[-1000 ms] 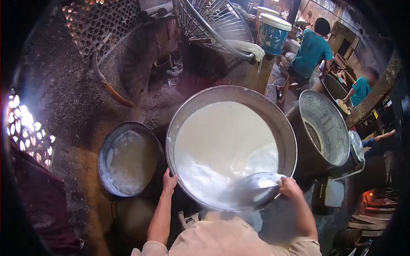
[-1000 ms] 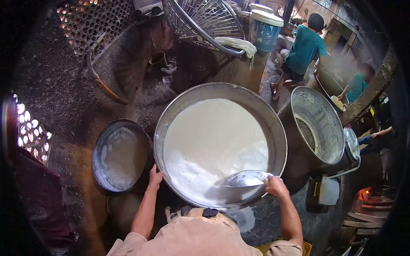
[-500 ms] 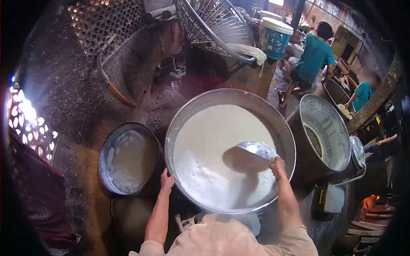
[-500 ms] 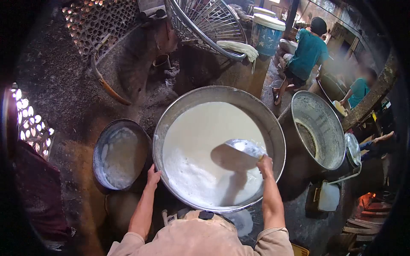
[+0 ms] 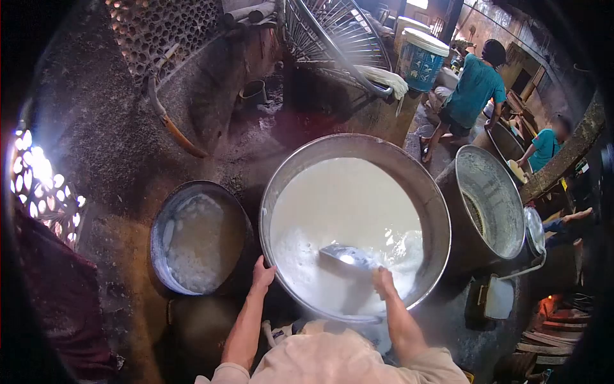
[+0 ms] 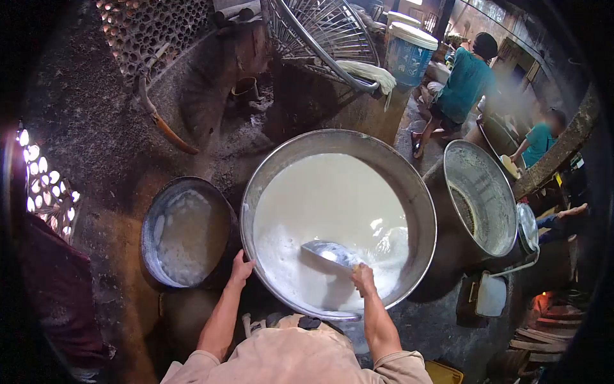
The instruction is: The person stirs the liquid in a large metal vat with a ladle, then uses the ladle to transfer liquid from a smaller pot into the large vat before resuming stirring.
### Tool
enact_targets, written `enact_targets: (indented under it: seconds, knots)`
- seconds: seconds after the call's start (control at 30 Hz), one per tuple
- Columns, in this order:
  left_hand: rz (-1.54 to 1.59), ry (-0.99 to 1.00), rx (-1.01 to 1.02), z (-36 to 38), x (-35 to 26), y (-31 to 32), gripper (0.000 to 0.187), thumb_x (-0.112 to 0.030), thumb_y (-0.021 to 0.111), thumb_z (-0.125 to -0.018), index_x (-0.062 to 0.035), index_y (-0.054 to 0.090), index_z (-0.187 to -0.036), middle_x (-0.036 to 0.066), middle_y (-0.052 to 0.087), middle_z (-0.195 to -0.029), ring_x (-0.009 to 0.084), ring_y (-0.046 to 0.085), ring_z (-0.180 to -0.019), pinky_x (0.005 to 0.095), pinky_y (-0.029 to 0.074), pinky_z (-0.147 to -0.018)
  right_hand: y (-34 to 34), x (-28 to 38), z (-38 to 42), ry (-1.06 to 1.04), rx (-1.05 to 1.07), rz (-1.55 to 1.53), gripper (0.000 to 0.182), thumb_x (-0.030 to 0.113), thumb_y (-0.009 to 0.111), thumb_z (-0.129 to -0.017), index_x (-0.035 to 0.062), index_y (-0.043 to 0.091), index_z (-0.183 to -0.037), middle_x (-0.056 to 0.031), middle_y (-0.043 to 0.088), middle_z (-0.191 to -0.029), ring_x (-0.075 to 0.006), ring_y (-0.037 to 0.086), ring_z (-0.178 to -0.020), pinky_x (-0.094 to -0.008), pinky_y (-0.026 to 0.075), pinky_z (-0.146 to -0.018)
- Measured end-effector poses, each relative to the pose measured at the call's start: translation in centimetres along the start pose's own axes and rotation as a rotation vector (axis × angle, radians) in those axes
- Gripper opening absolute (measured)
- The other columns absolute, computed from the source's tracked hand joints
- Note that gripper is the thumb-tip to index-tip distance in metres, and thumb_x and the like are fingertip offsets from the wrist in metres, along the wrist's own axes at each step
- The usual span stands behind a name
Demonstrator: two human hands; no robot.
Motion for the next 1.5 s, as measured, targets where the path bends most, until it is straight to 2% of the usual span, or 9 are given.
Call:
enact_targets:
  seconds: [0.5,0.63,0.77,0.87,0.93,1.13,1.27,1.33,1.5]
  knots:
    - [-0.064,0.044,0.140,0.8,-2.9,-1.2,0.055,-0.008,0.072,-0.069,0.0004,0.048,-0.117,0.020,0.059,-0.112,0.0326,0.058,-0.107,0.0394,0.045,-0.092,6.6,8.7,11.3,0.007,0.140,0.023,0.028,0.011,0.064,-0.068,-0.0045,0.053,-0.088,-0.0140,0.061,-0.067,-0.0214,0.062,-0.053,-0.0351,0.053,-0.047]
    - [-0.091,0.103,0.101,-0.1,-1.0,-0.5,0.048,-0.008,0.073,-0.068,0.0006,0.049,-0.108,0.021,0.059,-0.105,0.0352,0.057,-0.102,0.0424,0.045,-0.088,4.2,14.0,11.5,-0.019,0.206,-0.143,0.026,0.005,0.064,-0.069,-0.0048,0.054,-0.091,-0.0120,0.060,-0.069,-0.0188,0.061,-0.054,-0.0335,0.052,-0.045]
    - [0.046,0.229,0.138,-0.3,-1.2,-0.1,0.050,-0.008,0.073,-0.067,0.0003,0.050,-0.111,0.022,0.057,-0.106,0.0366,0.055,-0.105,0.0410,0.044,-0.089,1.7,24.2,9.3,-0.222,0.104,0.214,0.024,0.010,0.066,-0.069,-0.0006,0.052,-0.085,-0.0106,0.058,-0.063,-0.0170,0.058,-0.051,-0.0330,0.048,-0.040]
    - [-0.006,0.144,0.137,0.7,-3.0,-1.0,0.054,-0.009,0.074,-0.068,0.0003,0.049,-0.114,0.022,0.056,-0.110,0.0365,0.054,-0.107,0.0408,0.043,-0.091,3.3,28.7,4.6,-0.465,-0.097,0.458,0.028,0.016,0.061,-0.071,-0.0010,0.057,-0.093,-0.0249,0.063,-0.085,-0.0395,0.063,-0.079,-0.0462,0.051,-0.070]
    - [-0.059,0.148,0.139,0.1,-1.6,-0.5,0.053,-0.011,0.073,-0.069,0.0009,0.048,-0.115,0.023,0.056,-0.110,0.0367,0.055,-0.107,0.0410,0.043,-0.090,5.4,30.0,1.2,-0.472,-0.159,0.442,0.026,0.015,0.057,-0.073,0.0015,0.059,-0.095,-0.0258,0.063,-0.089,-0.0425,0.060,-0.087,-0.0488,0.048,-0.076]
    - [-0.070,0.081,0.155,0.1,-1.7,-0.6,0.058,-0.013,0.073,-0.068,0.0011,0.047,-0.118,0.023,0.058,-0.108,0.0380,0.056,-0.104,0.0413,0.045,-0.089,8.5,26.7,-3.9,-0.390,0.021,0.804,0.033,0.010,0.055,-0.074,0.0165,0.065,-0.105,-0.0164,0.064,-0.102,-0.0350,0.061,-0.096,-0.0460,0.051,-0.081]
    - [-0.105,0.133,0.057,0.5,-2.1,-0.6,0.057,-0.012,0.072,-0.067,0.0015,0.048,-0.117,0.023,0.059,-0.109,0.0374,0.057,-0.104,0.0410,0.045,-0.090,8.1,21.3,-3.7,-0.525,0.006,0.799,0.026,0.010,0.052,-0.076,0.0052,0.065,-0.098,-0.0200,0.065,-0.096,-0.0359,0.063,-0.091,-0.0449,0.052,-0.078]
    - [-0.068,0.138,0.045,1.3,-3.3,-1.1,0.052,-0.011,0.071,-0.068,0.0012,0.050,-0.114,0.022,0.060,-0.108,0.0360,0.057,-0.105,0.0407,0.044,-0.090,7.3,18.6,-3.0,-0.342,0.014,0.887,0.042,0.010,0.053,-0.074,0.0257,0.066,-0.111,-0.0118,0.064,-0.106,-0.0324,0.061,-0.099,-0.0430,0.052,-0.085]
    - [-0.086,0.100,0.035,1.3,-3.4,-1.0,0.047,-0.008,0.070,-0.070,-0.0006,0.051,-0.113,0.021,0.061,-0.107,0.0345,0.059,-0.104,0.0400,0.045,-0.090,5.1,12.7,-1.0,-0.263,0.061,0.882,0.042,0.009,0.054,-0.073,0.0257,0.066,-0.110,-0.0113,0.064,-0.106,-0.0322,0.062,-0.099,-0.0439,0.052,-0.085]
Point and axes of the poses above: each hand's wrist, its own z-axis away from the middle knuckle, its own y-axis out of the palm, x = y × z, the point moved 4 cm from there along -z, towards the middle knuckle
